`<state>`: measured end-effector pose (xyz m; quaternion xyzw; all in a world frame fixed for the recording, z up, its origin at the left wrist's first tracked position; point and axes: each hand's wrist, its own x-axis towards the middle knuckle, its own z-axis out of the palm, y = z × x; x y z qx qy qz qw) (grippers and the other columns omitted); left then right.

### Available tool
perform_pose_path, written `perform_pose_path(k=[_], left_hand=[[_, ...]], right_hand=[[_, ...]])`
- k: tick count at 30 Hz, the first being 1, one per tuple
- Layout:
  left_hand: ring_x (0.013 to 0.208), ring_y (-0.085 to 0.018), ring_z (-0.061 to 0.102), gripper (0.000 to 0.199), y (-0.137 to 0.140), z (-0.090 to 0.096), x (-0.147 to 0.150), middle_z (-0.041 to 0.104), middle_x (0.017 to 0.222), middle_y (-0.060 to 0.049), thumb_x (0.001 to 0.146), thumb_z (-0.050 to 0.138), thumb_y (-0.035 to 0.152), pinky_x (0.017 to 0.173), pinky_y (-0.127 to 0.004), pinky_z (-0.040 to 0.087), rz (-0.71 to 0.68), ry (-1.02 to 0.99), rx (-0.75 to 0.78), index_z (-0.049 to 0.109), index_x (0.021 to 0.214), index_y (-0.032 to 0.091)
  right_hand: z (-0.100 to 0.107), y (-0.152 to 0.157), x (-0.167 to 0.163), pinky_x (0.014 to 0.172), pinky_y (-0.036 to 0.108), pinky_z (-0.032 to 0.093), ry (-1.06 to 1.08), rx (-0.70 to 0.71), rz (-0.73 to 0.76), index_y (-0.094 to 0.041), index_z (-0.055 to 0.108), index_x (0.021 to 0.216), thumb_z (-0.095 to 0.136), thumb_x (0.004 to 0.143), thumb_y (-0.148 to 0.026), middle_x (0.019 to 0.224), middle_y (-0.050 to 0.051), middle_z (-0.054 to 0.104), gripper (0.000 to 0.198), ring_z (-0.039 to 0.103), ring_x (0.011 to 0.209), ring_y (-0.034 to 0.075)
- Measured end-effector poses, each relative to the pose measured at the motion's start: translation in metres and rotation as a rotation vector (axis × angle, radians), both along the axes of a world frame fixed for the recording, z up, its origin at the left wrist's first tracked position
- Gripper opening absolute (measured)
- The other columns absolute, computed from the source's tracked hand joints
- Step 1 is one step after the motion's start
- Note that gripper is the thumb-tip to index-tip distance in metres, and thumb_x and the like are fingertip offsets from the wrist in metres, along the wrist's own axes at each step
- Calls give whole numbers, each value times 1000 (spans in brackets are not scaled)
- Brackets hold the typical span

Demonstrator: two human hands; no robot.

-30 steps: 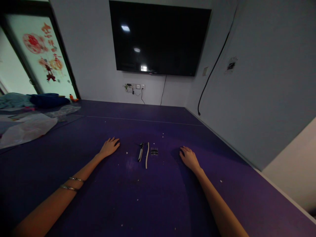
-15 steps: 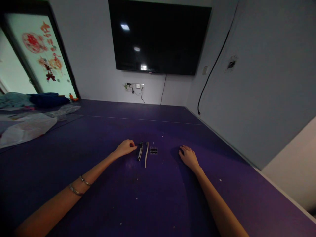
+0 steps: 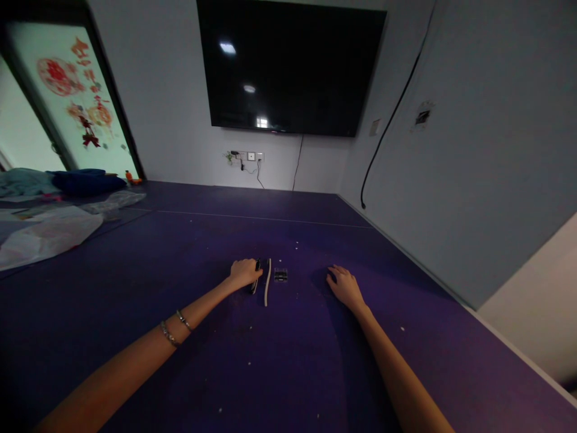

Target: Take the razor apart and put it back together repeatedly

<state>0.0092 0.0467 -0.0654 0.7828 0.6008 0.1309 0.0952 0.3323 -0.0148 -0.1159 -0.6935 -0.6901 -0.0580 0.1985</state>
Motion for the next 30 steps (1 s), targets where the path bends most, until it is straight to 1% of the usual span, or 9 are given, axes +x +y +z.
perform_pose_path(k=[3, 6, 9, 12, 15, 19, 22, 26, 30], left_hand=[[101, -33, 57, 20, 1, 0, 1, 65, 94, -18, 72, 54, 30, 90, -45, 35, 20, -70, -31, 64, 75, 13], [102, -32, 56, 15, 7, 6, -4, 66, 91, -16, 69, 56, 27, 87, -42, 38, 43, -182, -104, 61, 70, 14], [89, -29, 62, 18, 17, 16, -15, 66, 74, -12, 70, 54, 27, 73, -33, 45, 49, -343, -247, 56, 60, 13], [73, -22, 66, 23, 24, 27, -29, 65, 66, -10, 77, 46, 29, 62, -28, 49, 43, -559, -425, 53, 62, 13], [65, -17, 66, 23, 27, 31, -42, 65, 67, -9, 81, 38, 29, 58, -27, 52, 68, -778, -565, 50, 68, 14], [55, -12, 63, 23, 31, 26, -54, 63, 66, -7, 83, 33, 27, 57, -23, 53, 134, -1002, -648, 45, 66, 16], [43, -7, 53, 23, 35, 19, -59, 60, 62, -4, 83, 34, 26, 49, -18, 49, 188, -1107, -685, 45, 66, 16], [33, -4, 37, 22, 39, 9, -62, 53, 54, 0, 82, 38, 28, 33, -15, 33, 239, -1171, -731, 46, 66, 15], [31, -3, 31, 29, 40, 3, -60, 42, 47, 4, 86, 32, 31, 31, -14, 22, 268, -1195, -780, 49, 70, 13]], right_hand=[[-1, 1, 1, 96, 39, 37, -5, -10, -1, -14, 57, 118, 38, 85, -35, 126, 13, 52, 43, 47, 117, 25], [-1, 2, 2, 96, 38, 37, -14, -19, -10, -14, 57, 118, 38, 85, -35, 126, 13, 52, 43, 46, 117, 25], [-1, 3, 2, 96, 38, 37, -20, -25, -17, -15, 57, 118, 38, 85, -36, 127, 12, 52, 43, 46, 118, 25], [-1, 3, 2, 96, 39, 37, -20, -30, -19, -14, 57, 117, 37, 85, -36, 127, 13, 52, 44, 46, 118, 25], [-2, 2, 2, 96, 40, 37, -17, -25, -22, -15, 57, 118, 37, 85, -37, 128, 13, 51, 44, 45, 118, 26], [-2, 2, 3, 95, 41, 38, -13, -21, -14, -15, 57, 118, 38, 85, -36, 127, 12, 52, 43, 46, 118, 26], [-2, 3, 3, 95, 41, 38, -10, -21, -4, -15, 57, 118, 38, 85, -36, 126, 13, 52, 44, 46, 117, 26], [-4, 4, 5, 95, 41, 38, 12, -10, -11, -16, 58, 116, 40, 84, -35, 126, 12, 53, 42, 46, 117, 27], [-6, 5, 6, 95, 42, 38, 8, -1, 0, -15, 58, 115, 40, 84, -35, 126, 12, 53, 42, 47, 117, 27]])
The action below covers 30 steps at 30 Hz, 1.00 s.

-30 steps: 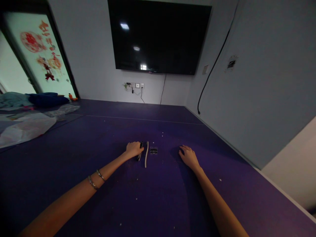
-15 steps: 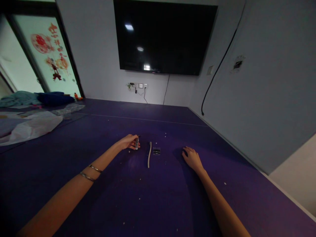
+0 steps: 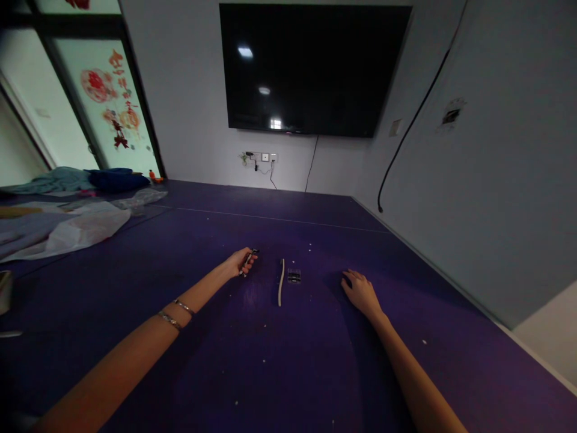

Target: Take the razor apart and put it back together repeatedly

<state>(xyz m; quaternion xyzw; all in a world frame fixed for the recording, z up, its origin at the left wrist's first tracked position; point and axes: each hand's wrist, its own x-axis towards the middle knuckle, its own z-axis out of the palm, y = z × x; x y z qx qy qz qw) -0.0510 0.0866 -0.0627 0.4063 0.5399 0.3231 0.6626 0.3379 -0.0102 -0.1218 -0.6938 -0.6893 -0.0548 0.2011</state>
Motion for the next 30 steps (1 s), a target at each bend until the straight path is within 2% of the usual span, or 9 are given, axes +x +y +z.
perform_pose_path(k=[4, 9, 11, 17, 30], left_hand=[[30, -4, 26, 39, -3, -1, 3, 33, 43, 8, 89, 28, 43, 32, -14, 18, 3, 4, -28, 48, 71, 14], [30, -3, 22, 41, -9, 2, 7, 26, 42, 10, 89, 28, 47, 34, -14, 15, 11, 30, -43, 38, 63, 17], [30, -2, 22, 41, -11, 3, 9, 27, 43, 10, 89, 29, 47, 34, -14, 15, 12, 50, -46, 36, 62, 17], [31, 0, 24, 40, -15, 3, 13, 44, 50, 4, 91, 30, 42, 35, -14, 16, 20, 123, -44, 38, 63, 15], [30, 0, 21, 41, -22, 8, 12, 34, 45, 8, 91, 29, 42, 35, -15, 13, -17, 170, -25, 37, 61, 16]], right_hand=[[1, 0, -1, 95, 42, 39, -35, -1, 3, -13, 58, 116, 37, 85, -36, 125, 14, 53, 43, 47, 116, 27], [1, 0, -1, 95, 40, 39, -56, -8, 1, -13, 58, 116, 38, 85, -35, 125, 13, 53, 43, 47, 116, 27], [0, 0, -1, 94, 41, 39, -44, -2, 4, -14, 58, 116, 39, 84, -35, 125, 13, 53, 43, 47, 116, 27], [0, 0, -1, 95, 42, 38, -30, -4, -1, -15, 58, 116, 38, 85, -36, 126, 13, 53, 43, 47, 117, 27], [1, -1, -2, 96, 40, 38, -52, 0, 0, -13, 59, 115, 39, 84, -34, 126, 13, 53, 43, 48, 116, 27]])
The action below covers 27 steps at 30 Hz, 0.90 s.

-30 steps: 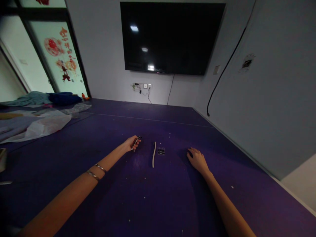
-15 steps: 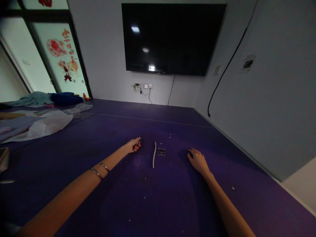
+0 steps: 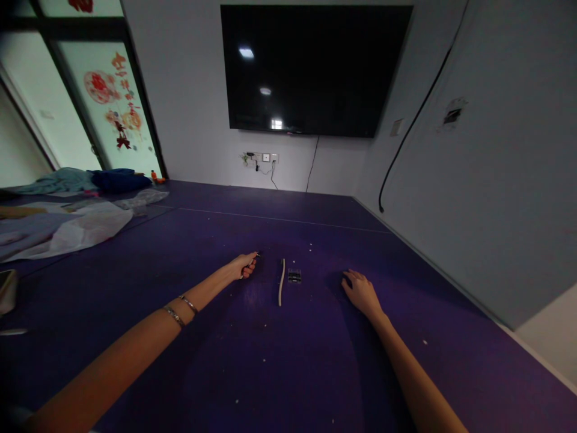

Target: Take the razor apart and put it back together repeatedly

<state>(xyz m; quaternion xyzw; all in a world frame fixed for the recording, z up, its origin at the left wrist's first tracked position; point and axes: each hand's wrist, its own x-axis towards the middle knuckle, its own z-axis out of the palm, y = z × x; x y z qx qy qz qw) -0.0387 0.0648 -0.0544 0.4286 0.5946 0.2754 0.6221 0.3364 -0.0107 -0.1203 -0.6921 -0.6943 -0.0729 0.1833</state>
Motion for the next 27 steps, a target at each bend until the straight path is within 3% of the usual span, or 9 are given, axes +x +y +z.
perform_pose_path(k=[6, 12, 24, 27], left_hand=[[30, -1, 22, 38, 1, 0, 1, 31, 45, 9, 89, 34, 45, 36, -16, 16, -8, -35, 75, 38, 64, 16], [31, -4, 27, 41, 5, 3, 6, 32, 46, 8, 88, 25, 48, 35, -17, 22, -32, -128, 259, 47, 74, 17], [37, -7, 42, 27, 3, -10, 13, 44, 52, 5, 85, 29, 29, 36, -17, 36, -186, -203, 448, 52, 89, 15], [38, -6, 43, 24, 0, -7, 16, 46, 53, 5, 86, 31, 27, 37, -16, 38, -212, -213, 471, 52, 89, 15]], right_hand=[[0, 0, 0, 95, 40, 39, 8, 20, 11, -12, 60, 114, 39, 84, -33, 123, 14, 55, 42, 49, 114, 27], [2, -2, -3, 96, 38, 39, -18, 12, 3, -13, 59, 115, 37, 85, -34, 124, 13, 54, 42, 49, 115, 26], [2, -3, -4, 96, 40, 37, 27, -23, -18, -15, 57, 118, 38, 85, -35, 128, 13, 51, 43, 46, 118, 26], [11, -5, -6, 94, 39, 38, 85, 29, -13, -15, 56, 117, 38, 85, -33, 126, 12, 52, 41, 47, 115, 25]])
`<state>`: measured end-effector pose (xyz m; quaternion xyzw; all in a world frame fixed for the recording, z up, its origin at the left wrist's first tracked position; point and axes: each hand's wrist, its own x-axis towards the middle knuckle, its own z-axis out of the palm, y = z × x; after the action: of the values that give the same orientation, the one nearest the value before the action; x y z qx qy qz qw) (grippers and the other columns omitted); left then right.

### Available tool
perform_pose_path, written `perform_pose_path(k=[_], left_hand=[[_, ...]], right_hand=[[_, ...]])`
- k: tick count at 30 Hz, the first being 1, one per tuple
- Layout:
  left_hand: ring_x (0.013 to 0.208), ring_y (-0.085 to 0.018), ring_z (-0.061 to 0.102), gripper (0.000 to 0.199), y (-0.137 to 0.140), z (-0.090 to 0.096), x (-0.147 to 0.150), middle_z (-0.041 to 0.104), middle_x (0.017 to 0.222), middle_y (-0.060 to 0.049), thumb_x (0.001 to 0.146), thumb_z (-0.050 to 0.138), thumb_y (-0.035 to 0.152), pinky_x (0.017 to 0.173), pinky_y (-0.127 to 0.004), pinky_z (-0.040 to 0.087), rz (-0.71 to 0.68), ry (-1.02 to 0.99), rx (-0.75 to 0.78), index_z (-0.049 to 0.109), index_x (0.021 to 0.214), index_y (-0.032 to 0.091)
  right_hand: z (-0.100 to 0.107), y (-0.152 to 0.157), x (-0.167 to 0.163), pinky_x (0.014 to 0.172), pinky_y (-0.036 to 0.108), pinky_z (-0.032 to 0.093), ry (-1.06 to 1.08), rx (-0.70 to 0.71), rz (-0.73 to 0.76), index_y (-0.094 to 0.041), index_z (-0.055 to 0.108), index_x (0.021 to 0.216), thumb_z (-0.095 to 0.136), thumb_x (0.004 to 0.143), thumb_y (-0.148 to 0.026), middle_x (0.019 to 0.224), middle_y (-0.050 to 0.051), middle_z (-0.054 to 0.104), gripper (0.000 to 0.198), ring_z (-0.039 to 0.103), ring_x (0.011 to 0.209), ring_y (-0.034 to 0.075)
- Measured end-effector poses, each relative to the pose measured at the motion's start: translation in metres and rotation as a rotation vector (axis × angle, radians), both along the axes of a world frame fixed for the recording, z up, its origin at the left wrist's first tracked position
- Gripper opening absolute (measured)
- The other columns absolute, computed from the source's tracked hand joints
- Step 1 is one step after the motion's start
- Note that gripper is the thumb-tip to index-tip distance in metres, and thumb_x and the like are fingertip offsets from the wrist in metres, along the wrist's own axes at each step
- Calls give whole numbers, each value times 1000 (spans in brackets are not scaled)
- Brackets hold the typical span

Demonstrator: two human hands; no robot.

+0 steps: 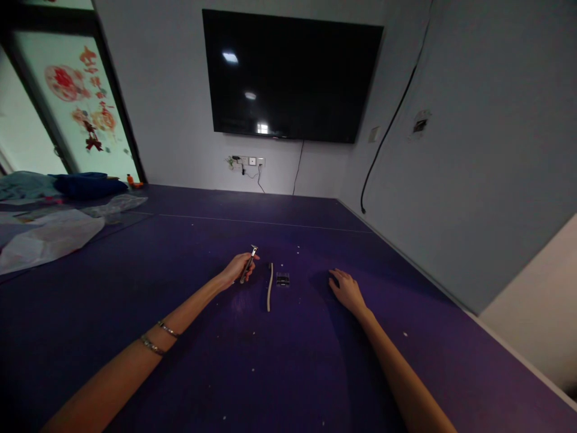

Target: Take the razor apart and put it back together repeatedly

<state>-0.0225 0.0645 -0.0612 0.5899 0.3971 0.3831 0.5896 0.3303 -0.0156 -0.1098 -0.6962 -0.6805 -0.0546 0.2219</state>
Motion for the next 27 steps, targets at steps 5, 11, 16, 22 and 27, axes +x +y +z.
perform_pose_path(k=[5, 11, 16, 22, 27], left_hand=[[40, -7, 48, 20, -12, 15, 6, 52, 56, 3, 86, 38, 29, 39, -16, 40, -55, -14, 65, 51, 90, 15], [50, -10, 58, 16, -30, 32, 13, 62, 68, -2, 86, 43, 27, 45, -20, 46, -93, 17, 104, 51, 92, 15], [47, -9, 58, 16, -40, 37, 19, 62, 66, -2, 85, 45, 26, 42, -16, 41, -111, 32, 146, 52, 91, 14], [43, -9, 56, 18, -42, 33, 22, 61, 61, 0, 81, 52, 31, 40, -17, 41, -127, -2, 163, 52, 85, 14], [45, -9, 57, 21, -40, 30, 22, 62, 65, -1, 79, 54, 34, 42, -18, 42, -136, -10, 194, 52, 84, 14]], right_hand=[[44, -14, -39, 85, 36, 42, 87, 203, -31, -17, 62, 103, 40, 84, -35, 105, 11, 63, 34, 55, 101, 24], [74, -37, -140, 61, 25, 42, 21, -231, 142, -22, 68, 85, 43, 83, -44, 77, 5, 68, 33, 64, 73, 19], [66, -31, -187, 66, 30, 45, -73, -300, 124, -20, 68, 84, 39, 85, -45, 85, 10, 69, 38, 65, 80, 23], [56, -23, -205, 70, 35, 48, -114, -351, 81, -14, 66, 96, 43, 82, -39, 94, 16, 68, 36, 64, 86, 29], [63, -22, -197, 69, 36, 47, -105, -322, 55, -13, 67, 92, 39, 84, -33, 92, 17, 67, 35, 65, 84, 29]])
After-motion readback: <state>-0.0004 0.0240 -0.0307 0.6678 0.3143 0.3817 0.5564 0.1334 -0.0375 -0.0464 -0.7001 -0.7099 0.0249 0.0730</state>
